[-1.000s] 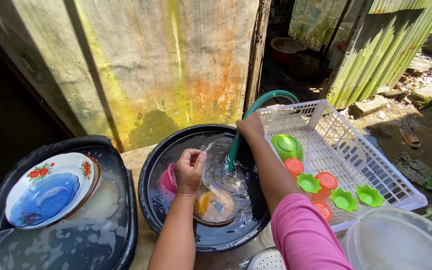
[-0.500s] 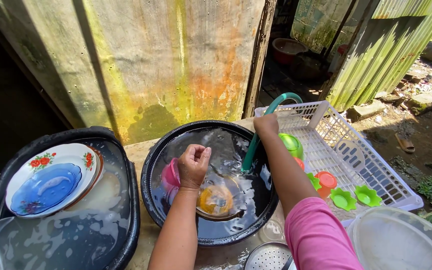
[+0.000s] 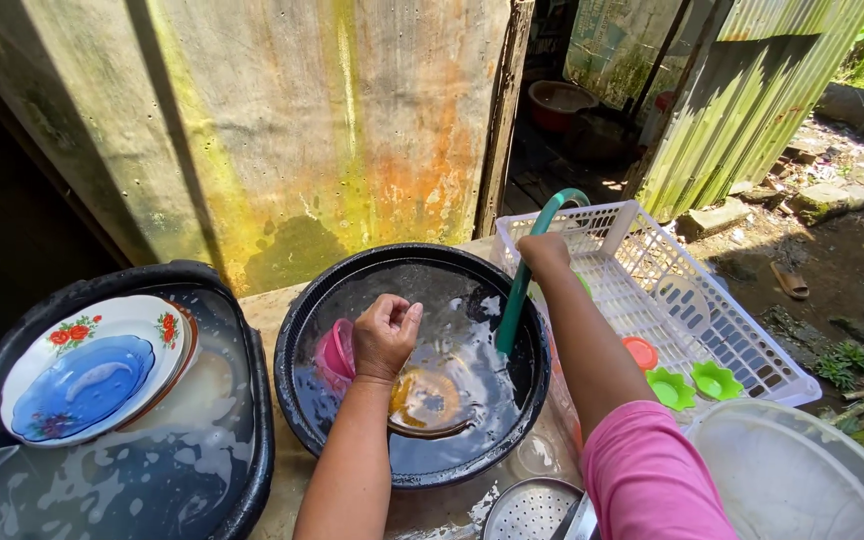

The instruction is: Washing and rinsing various dishes in plastic basins at an outdoor washing station

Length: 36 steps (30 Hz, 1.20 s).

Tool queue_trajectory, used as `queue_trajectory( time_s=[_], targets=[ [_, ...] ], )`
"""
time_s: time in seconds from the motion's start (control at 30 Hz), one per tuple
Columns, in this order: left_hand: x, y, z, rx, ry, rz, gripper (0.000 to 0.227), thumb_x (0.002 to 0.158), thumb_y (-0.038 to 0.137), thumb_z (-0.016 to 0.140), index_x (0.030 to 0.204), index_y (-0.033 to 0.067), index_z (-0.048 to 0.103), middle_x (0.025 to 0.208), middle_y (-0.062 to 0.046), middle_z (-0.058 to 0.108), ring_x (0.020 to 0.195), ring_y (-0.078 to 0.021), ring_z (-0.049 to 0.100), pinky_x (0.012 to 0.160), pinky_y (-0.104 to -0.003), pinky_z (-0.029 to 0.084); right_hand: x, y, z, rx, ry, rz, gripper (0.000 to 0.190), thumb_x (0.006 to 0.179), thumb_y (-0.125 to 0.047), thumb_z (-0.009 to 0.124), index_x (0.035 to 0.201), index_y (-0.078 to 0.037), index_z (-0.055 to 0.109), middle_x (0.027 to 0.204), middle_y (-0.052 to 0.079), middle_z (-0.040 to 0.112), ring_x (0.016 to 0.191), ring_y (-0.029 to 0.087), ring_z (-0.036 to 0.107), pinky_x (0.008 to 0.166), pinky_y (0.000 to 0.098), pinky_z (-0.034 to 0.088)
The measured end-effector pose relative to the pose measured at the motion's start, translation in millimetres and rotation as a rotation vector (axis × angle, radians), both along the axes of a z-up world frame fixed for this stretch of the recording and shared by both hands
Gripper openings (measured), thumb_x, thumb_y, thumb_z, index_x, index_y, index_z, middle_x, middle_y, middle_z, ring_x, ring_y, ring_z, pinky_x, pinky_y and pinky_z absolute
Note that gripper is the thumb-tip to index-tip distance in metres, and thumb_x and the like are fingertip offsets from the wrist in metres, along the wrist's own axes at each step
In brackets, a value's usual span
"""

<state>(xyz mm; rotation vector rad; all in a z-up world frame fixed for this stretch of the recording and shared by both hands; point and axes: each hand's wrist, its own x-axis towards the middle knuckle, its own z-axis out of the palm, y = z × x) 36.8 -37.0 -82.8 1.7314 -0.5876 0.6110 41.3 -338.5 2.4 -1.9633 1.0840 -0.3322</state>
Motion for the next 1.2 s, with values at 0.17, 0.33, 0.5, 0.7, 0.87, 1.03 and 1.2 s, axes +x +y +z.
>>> queue_trajectory(
  time_s=[0.17,0.33,0.5,0.7,0.87,1.03,1.2],
  targets=[
    [-2,1,0,0.024,-0.001,0.02,0.019,0.084,0.03,0.081,0.081,0.0159,0.069,0.058,-0.007,0.064,0.052,-0.0259,0.063,0.053,-0.033,0.051,-13,-3,9,0.062,-0.034,0.014,0.056,0.087,-0.021,0.075,0.125,0.016,0.058,0.111,0.035,0.064,0.098,0.051,0.069,0.062,0.0585,0.064],
    [-3,1,2,0.02,-0.01,0.019,0.019,0.084,0.03,0.081,0.08,0.0153,0.069,0.057,-0.007,0.064,0.052,-0.0267,0.064,0.053,-0.034,0.051,-23,-7,7,0.111,-0.125,-0.009,0.056,0.087,-0.021,0.075,0.124,0.016,0.057,0.104,0.035,0.064,0.089,0.05,0.07,0.063,0.0582,0.064],
    [-4,1,2,0.026,-0.014,0.033,0.019,0.083,0.032,0.081,0.08,0.0176,0.069,0.057,-0.005,0.064,0.054,-0.0254,0.065,0.055,-0.033,0.052,-12,-37,-26,0.116,-0.222,-0.023,0.055,0.082,-0.02,0.079,0.123,0.012,0.062,0.096,0.031,0.067,0.081,0.046,0.073,0.062,0.0541,0.066],
    [-5,2,5,0.036,-0.022,0.032,0.019,0.083,0.031,0.081,0.079,0.0163,0.069,0.056,-0.007,0.063,0.055,-0.0282,0.066,0.055,-0.035,0.053,1,-29,-42,0.011,-0.336,0.092,0.033,0.077,-0.003,0.081,0.101,0.011,0.065,0.072,0.019,0.067,0.066,0.034,0.072,0.062,0.0467,0.062],
    [-8,3,15,0.011,-0.039,0.006,0.018,0.084,0.028,0.08,0.079,0.0148,0.069,0.056,-0.009,0.062,0.054,-0.0292,0.065,0.053,-0.035,0.052,89,-84,-102,0.102,-0.552,0.145,0.048,0.072,0.001,0.075,0.116,0.01,0.058,0.064,0.017,0.061,0.053,0.027,0.066,0.052,0.0395,0.056],
    [-5,3,17,-0.014,-0.035,0.016,0.018,0.084,0.029,0.08,0.079,0.0158,0.069,0.056,-0.007,0.062,0.053,-0.0271,0.064,0.053,-0.034,0.052,105,-83,-68,0.029,-0.441,0.252,0.07,0.074,0.0,0.078,0.136,0.015,0.05,0.069,0.019,0.063,0.059,0.028,0.067,0.057,0.0411,0.056],
    [-1,2,16,0.027,-0.038,0.045,0.018,0.082,0.03,0.081,0.079,0.0174,0.069,0.057,-0.004,0.064,0.051,-0.0224,0.064,0.052,-0.031,0.052,103,-15,-45,-0.15,-0.289,0.218,0.027,0.062,-0.015,0.077,0.087,-0.009,0.069,0.065,0.009,0.065,0.072,0.03,0.072,0.072,0.0438,0.057]
  ],
)
